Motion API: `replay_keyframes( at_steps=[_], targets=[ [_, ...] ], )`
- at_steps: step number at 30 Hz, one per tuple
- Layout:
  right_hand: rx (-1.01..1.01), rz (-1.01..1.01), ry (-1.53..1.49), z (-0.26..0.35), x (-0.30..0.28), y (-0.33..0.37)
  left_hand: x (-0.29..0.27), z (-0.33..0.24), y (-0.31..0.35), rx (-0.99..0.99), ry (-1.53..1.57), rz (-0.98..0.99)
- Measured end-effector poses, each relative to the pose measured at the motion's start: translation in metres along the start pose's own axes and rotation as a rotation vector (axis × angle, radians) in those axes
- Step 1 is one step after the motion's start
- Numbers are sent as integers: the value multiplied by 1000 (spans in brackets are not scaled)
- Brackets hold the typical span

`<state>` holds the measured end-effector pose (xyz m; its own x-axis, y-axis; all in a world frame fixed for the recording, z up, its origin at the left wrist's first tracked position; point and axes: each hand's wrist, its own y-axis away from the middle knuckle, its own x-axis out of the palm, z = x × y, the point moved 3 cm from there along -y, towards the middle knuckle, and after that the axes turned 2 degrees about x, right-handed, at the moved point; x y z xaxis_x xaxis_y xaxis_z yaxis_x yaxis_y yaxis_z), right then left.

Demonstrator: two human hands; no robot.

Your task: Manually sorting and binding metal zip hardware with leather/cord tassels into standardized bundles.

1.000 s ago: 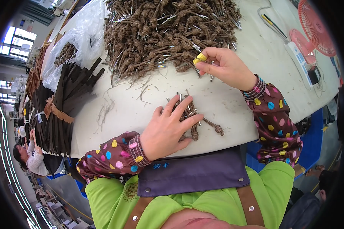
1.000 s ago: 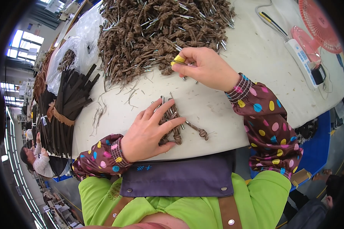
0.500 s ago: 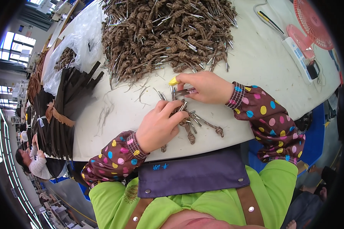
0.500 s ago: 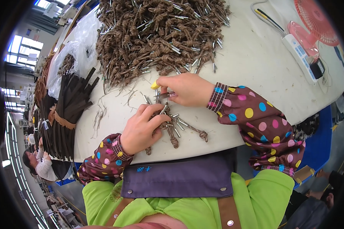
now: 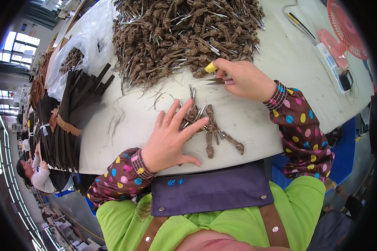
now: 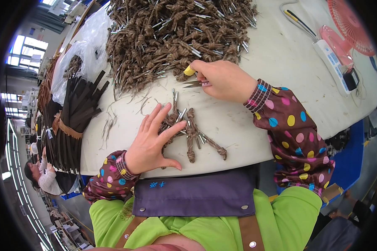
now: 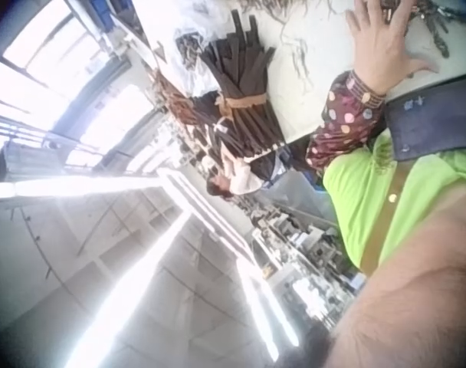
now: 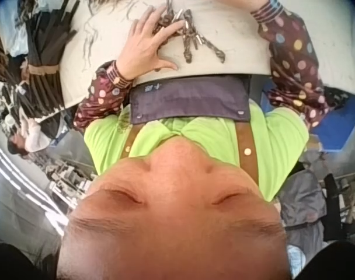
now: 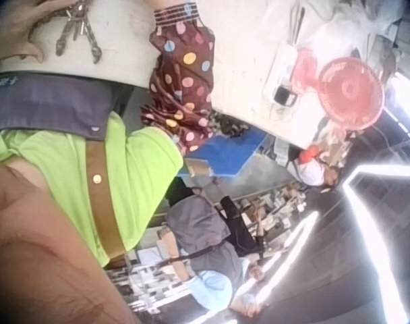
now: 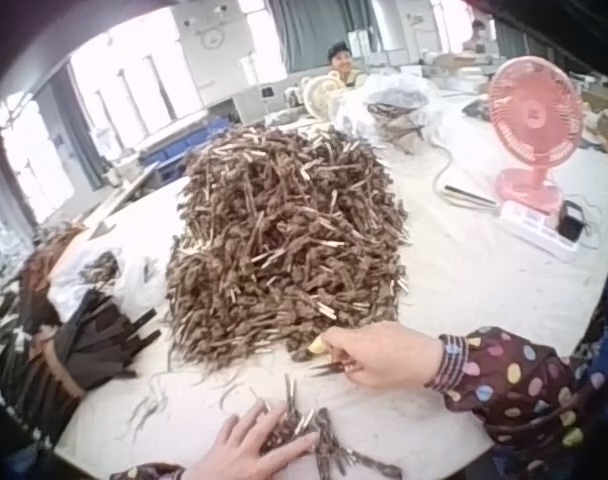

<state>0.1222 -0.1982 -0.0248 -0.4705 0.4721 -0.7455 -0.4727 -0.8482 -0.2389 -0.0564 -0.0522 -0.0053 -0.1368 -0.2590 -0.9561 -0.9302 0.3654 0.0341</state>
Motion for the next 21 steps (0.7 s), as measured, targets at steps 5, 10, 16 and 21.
replay_keyframes(
  at_steps=[5, 10, 16, 21],
  targets=[
    [-2, 51, -2, 8, 3, -16, -3, -10, -16, 7, -124, -14],
    [47, 5, -29, 11, -1, -7, 7, -12, -31, 71, -71, -115],
    [170, 83, -33, 17, 8, -4, 23, -13, -43, 103, -90, -141],
    [139, 42, -61, 8, 11, -6, 17, -1, -52, 102, 101, -13]
  ],
)
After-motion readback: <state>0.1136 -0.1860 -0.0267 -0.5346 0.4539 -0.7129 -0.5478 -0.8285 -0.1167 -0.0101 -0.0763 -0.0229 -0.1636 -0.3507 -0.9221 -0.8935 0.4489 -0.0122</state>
